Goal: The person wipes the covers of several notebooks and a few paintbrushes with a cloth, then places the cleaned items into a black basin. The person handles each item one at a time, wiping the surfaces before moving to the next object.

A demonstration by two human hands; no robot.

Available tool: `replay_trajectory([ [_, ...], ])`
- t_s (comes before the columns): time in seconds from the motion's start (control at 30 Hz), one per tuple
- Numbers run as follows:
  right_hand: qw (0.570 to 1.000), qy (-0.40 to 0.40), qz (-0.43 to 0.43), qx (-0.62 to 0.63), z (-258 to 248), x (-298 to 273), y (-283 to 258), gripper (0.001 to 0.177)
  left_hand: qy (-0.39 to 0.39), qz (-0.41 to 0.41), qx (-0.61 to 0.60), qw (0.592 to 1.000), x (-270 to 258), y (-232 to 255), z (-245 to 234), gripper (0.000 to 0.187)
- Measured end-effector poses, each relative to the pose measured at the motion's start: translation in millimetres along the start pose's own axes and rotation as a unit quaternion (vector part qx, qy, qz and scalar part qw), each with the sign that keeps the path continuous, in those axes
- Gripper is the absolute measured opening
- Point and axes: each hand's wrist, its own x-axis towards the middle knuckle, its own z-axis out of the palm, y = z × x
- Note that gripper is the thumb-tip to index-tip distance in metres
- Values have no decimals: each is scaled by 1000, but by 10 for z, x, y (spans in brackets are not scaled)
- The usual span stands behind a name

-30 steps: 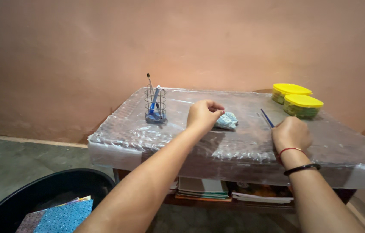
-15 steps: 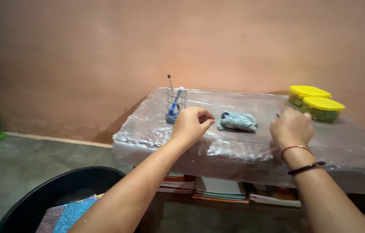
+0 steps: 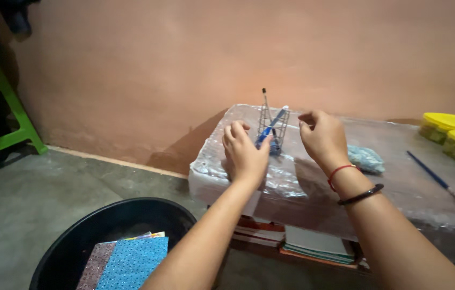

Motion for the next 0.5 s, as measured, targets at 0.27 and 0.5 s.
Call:
replay_trajectory([
  [0.27, 994, 28, -65, 82, 637, 186, 215, 39, -70, 8, 70, 995, 37, -46, 48, 80],
  [0.5, 987, -16, 38, 155, 694, 180, 219, 50, -180, -14, 132, 975, 87, -87, 138, 63],
])
